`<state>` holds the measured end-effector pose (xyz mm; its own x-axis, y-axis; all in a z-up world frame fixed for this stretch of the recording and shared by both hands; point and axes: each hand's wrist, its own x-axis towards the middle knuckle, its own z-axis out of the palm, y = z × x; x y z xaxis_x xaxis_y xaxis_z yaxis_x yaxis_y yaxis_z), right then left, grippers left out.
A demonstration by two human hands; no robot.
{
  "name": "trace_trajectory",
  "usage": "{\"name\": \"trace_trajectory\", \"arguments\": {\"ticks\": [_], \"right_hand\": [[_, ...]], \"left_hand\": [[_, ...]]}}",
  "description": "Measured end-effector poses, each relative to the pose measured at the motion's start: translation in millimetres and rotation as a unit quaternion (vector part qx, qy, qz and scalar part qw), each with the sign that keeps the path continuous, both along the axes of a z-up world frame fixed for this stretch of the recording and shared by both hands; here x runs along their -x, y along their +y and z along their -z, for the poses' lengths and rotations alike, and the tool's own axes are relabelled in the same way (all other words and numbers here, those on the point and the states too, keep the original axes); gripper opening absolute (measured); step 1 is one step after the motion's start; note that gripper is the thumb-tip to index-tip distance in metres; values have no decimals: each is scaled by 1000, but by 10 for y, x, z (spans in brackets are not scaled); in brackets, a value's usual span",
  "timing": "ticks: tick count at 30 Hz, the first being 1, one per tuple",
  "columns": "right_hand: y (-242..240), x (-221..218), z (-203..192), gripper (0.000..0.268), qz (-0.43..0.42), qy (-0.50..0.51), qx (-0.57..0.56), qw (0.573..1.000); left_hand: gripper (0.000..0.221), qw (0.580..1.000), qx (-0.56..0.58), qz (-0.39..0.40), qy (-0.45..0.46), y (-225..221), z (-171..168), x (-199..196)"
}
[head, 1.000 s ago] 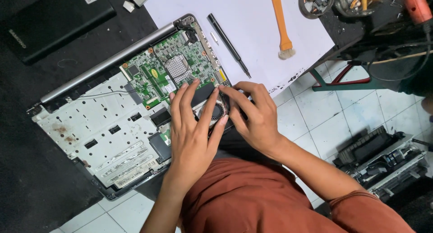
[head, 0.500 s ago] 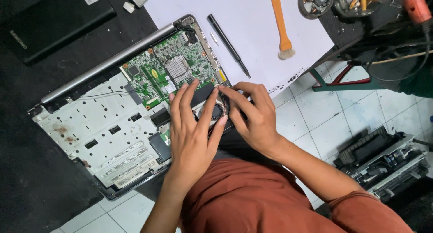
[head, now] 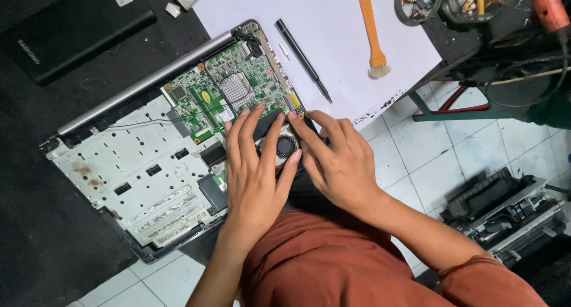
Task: Reattaching a laptop screen assembly to the base and installing internal components like the cooling fan.
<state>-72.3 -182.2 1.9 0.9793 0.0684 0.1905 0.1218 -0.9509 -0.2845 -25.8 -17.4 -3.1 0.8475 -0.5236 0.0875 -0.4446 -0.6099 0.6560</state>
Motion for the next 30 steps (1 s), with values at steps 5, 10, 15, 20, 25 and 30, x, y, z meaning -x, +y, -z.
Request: {"name": "trace_trajectory", "arguments": {"ticks": [5, 10, 15, 20, 25, 30], "right_hand": [[18, 19, -25, 48, -1, 30, 37, 999], [48, 39, -6, 54, 9, 48, 66, 997], [72, -3, -41, 53, 6, 57, 78, 995], [73, -2, -58, 55, 8, 65, 41, 997], [66, 11, -33, 49, 14, 33, 2, 999], [69, 0, -81, 46, 12, 43, -5, 999]], "left_hand": [[49, 1000, 4, 5, 8, 13, -14, 0], [49, 1000, 18, 5, 9, 22, -11, 0], [50, 1000, 10, 10, 2, 40, 6, -4], [51, 1000, 5, 2, -12, 42, 5, 4], [48, 1000, 18, -1, -17, 40, 2, -7], [48, 1000, 18, -3, -20, 40, -9, -5]]}}
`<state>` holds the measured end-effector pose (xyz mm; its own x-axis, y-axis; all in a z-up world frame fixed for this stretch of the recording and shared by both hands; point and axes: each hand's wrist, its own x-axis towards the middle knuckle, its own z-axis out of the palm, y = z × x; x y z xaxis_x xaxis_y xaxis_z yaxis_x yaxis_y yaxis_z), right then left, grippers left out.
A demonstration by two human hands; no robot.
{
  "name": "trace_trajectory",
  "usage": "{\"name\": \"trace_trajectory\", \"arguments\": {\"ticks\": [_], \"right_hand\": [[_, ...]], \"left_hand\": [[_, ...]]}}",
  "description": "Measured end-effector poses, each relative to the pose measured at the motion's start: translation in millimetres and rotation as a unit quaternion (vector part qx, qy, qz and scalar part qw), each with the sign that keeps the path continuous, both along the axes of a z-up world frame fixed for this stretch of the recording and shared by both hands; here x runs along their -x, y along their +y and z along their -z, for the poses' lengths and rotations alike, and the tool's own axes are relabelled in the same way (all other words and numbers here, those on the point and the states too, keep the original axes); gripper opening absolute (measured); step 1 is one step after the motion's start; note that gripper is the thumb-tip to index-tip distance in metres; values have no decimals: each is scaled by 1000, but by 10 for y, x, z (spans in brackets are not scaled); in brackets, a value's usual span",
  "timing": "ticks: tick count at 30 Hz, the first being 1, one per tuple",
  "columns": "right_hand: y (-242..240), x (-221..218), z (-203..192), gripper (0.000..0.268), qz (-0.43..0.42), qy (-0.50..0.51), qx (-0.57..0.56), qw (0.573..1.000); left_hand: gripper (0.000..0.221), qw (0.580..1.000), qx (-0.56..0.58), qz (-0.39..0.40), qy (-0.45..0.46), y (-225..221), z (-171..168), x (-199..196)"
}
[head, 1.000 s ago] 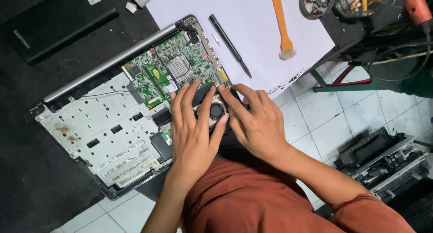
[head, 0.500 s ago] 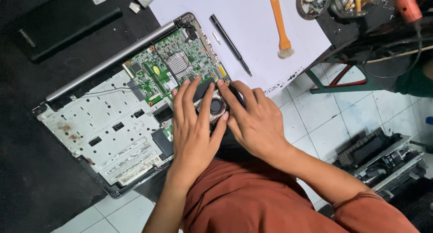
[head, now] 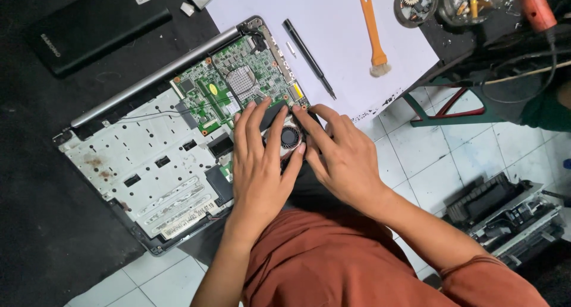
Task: Reattaching a laptop screen assembly to the base and installing internal components like the cooling fan.
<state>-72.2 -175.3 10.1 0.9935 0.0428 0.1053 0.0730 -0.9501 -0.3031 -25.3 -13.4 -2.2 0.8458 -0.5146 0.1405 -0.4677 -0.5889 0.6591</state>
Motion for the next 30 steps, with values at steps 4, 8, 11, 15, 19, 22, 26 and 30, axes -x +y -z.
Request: {"name": "trace_trajectory", "arguments": {"ticks": [4, 8, 11, 15, 19, 22, 26, 30], "right_hand": [[-15, -6, 0, 47, -4, 4, -4, 1000], [-6, -2, 7, 51, -4, 18, 16, 1000], [7, -4, 17, 51, -1, 18, 49, 999], [4, -15, 4, 56, -5, 40, 59, 997], [-26, -13, -14, 51, 14, 40, -23, 999], [-96, -38, -192, 45, 46, 72, -119, 989], [-223, 44, 12, 39, 46, -12, -184, 982], [-287, 115, 176, 25, 43, -71, -233, 969]], "left_hand": [[49, 1000, -4, 1, 12, 1, -8, 1], [51, 1000, -11, 5, 7, 13, 10, 17], [53, 1000, -27, 9, -8, 13, 31, 15], [53, 1000, -27, 11, 1, 21, 21, 7], [48, 1000, 10, 1, 13, 12, 2, 9], [44, 1000, 21, 5, 13, 14, -18, 6], [43, 1000, 2, 3, 2, -3, -21, 5], [43, 1000, -13, 11, 0, -9, -20, 6]]}}
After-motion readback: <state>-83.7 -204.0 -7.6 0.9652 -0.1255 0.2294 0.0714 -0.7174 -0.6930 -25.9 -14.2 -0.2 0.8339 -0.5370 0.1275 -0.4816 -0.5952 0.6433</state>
